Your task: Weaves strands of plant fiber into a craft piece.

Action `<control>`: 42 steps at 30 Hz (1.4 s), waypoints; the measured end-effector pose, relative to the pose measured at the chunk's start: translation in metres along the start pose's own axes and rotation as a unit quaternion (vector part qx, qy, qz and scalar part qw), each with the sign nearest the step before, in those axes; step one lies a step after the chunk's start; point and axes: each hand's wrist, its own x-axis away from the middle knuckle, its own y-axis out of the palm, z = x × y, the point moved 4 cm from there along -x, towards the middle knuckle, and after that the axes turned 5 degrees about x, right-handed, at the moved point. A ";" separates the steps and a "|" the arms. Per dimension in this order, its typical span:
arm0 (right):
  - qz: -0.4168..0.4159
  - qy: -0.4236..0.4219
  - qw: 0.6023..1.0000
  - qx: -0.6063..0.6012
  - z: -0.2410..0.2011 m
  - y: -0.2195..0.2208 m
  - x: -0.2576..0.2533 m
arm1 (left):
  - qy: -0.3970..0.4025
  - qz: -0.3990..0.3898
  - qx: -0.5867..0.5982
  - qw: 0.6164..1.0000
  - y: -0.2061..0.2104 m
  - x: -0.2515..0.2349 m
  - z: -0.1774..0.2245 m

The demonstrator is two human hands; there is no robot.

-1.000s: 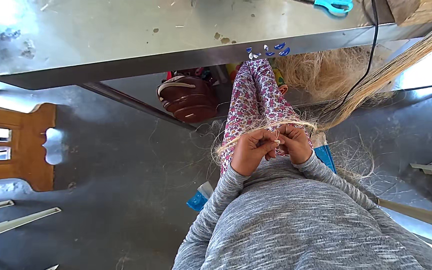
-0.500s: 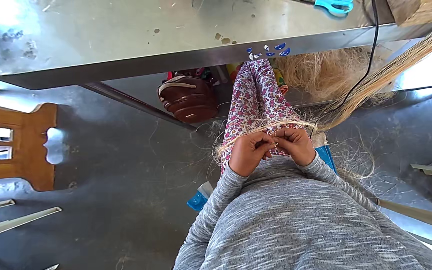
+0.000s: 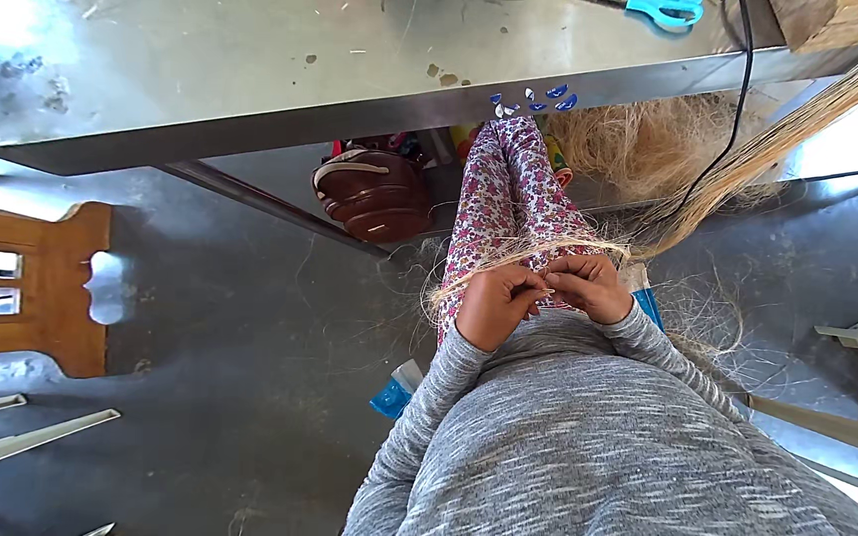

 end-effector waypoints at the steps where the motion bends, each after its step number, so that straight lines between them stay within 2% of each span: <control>1: 0.008 0.003 1.000 0.002 0.000 0.001 0.000 | 0.001 -0.002 -0.007 1.000 0.001 0.000 0.000; 6: 0.043 -0.014 0.999 0.028 -0.003 0.004 0.000 | 0.020 -0.010 -0.025 0.999 0.002 0.000 0.001; 10: 0.062 -0.050 0.995 0.053 -0.004 0.006 0.000 | 0.016 0.013 0.003 1.000 0.002 0.000 -0.001; 15: 0.086 -0.102 0.985 0.106 -0.007 0.006 -0.001 | 0.019 0.109 0.093 0.990 0.002 0.002 -0.009; 18: 0.097 -0.134 0.978 0.125 -0.009 0.008 0.000 | -0.010 0.165 0.155 0.974 0.004 0.003 -0.013; 21: 0.095 -0.143 0.972 0.160 -0.011 0.011 0.002 | -0.038 0.187 0.177 0.965 0.006 0.005 -0.016; 29: 0.088 -0.189 0.945 0.251 -0.013 0.012 0.001 | -0.114 0.181 0.159 0.964 0.003 0.001 -0.021; 34: 0.081 -0.243 0.916 0.308 -0.016 0.013 -0.001 | -0.175 0.177 0.208 0.946 0.003 0.001 -0.025; 42: 0.088 -0.160 0.923 0.338 -0.013 0.012 -0.001 | -0.100 0.146 0.097 0.979 0.000 0.000 -0.026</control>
